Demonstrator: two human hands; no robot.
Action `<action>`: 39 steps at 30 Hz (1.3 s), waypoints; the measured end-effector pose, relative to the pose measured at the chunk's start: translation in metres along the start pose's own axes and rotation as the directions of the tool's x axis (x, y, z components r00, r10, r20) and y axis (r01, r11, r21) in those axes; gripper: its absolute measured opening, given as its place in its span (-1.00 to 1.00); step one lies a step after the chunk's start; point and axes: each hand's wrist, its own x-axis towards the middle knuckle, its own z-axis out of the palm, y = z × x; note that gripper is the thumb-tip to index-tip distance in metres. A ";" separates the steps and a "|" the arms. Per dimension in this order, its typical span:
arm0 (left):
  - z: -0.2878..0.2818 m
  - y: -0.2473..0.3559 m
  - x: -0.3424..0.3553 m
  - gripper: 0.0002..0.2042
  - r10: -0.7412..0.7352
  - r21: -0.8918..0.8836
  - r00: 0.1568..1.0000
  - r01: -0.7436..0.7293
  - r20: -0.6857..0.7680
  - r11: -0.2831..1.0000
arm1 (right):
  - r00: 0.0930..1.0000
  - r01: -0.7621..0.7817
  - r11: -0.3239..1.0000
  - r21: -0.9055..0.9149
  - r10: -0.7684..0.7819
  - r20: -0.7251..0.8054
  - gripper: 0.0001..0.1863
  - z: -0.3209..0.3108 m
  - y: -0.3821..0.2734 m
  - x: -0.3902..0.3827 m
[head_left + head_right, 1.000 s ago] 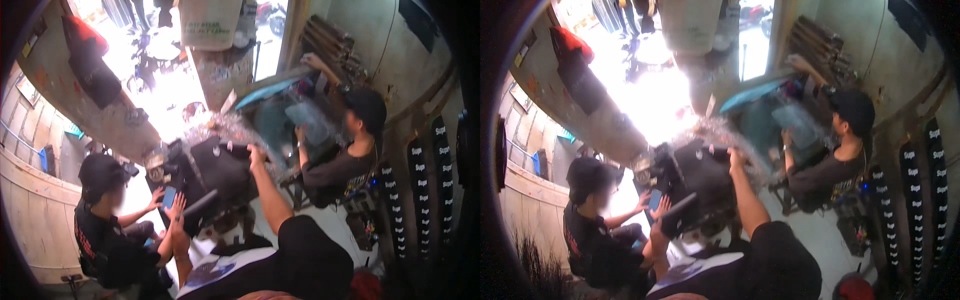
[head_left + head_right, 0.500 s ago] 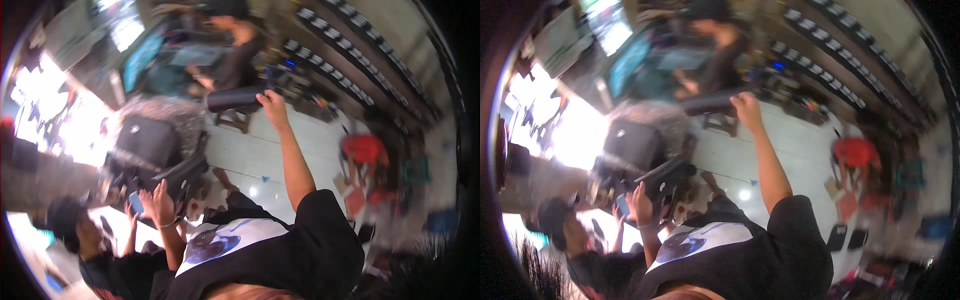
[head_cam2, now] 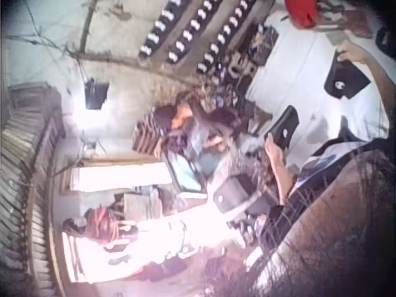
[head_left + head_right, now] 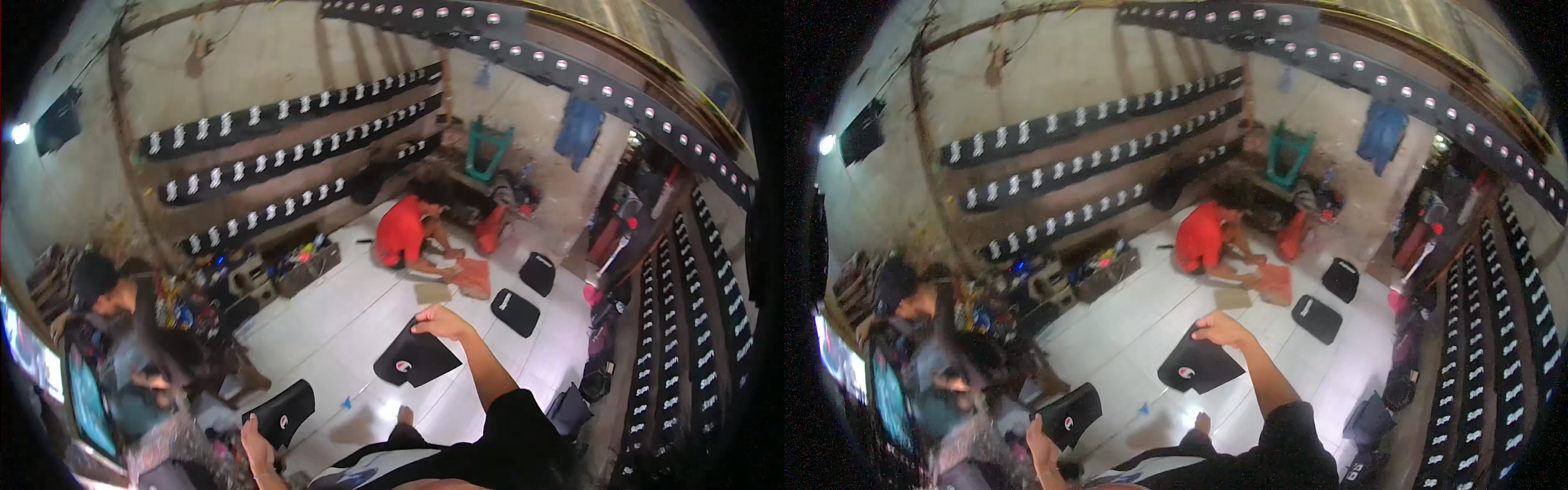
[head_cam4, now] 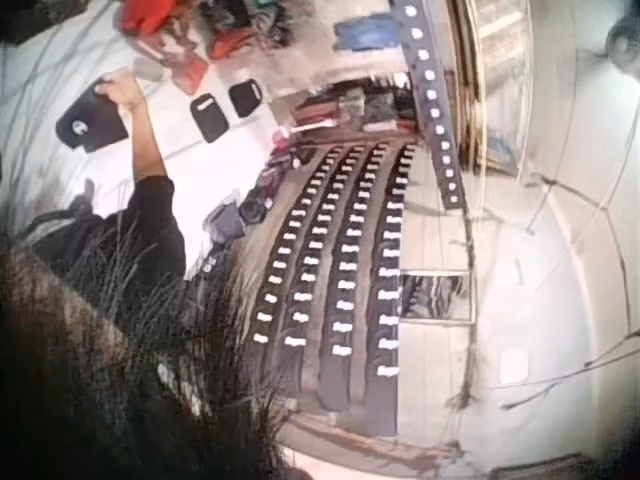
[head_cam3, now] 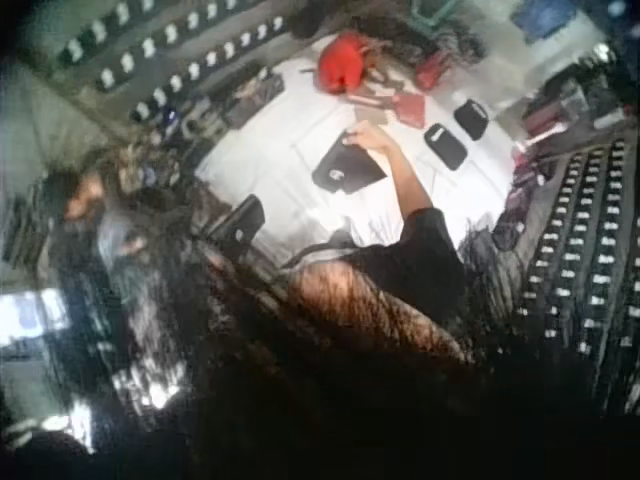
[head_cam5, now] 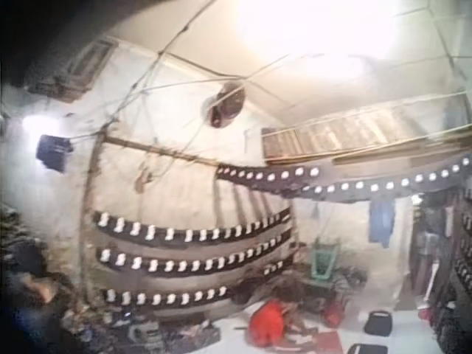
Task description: The person picks up printed black fabric items from a stack and hangs them on a rack for drying, placing each item individually on an overhead hanging system.
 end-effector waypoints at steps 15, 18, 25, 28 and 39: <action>0.437 0.080 0.145 -0.77 -0.022 -0.451 0.956 0.158 0.293 0.878 | 0.926 -0.034 0.821 -0.570 -0.188 -0.327 -0.79 -0.339 -0.087 -0.041; 0.505 0.082 0.177 -0.78 -0.002 -0.372 0.920 0.160 0.393 0.914 | 0.939 -0.039 0.749 -0.662 -0.199 -0.280 -0.73 -0.399 -0.106 -0.018; 0.634 0.088 0.252 -0.79 -0.020 -0.386 0.824 0.287 0.566 0.876 | 0.792 0.109 0.770 -0.628 -0.449 -0.413 -0.72 -0.525 -0.254 0.059; 0.686 0.066 0.306 -0.80 0.041 -0.410 0.777 0.286 0.628 0.866 | 0.464 0.251 0.675 -0.693 -0.713 -0.526 -0.93 -0.626 -0.341 0.062; 0.775 0.076 0.425 -0.59 0.073 -0.293 0.674 0.218 0.735 0.931 | 0.135 0.349 0.770 -0.534 -0.605 -0.784 -0.76 -0.799 -0.405 0.098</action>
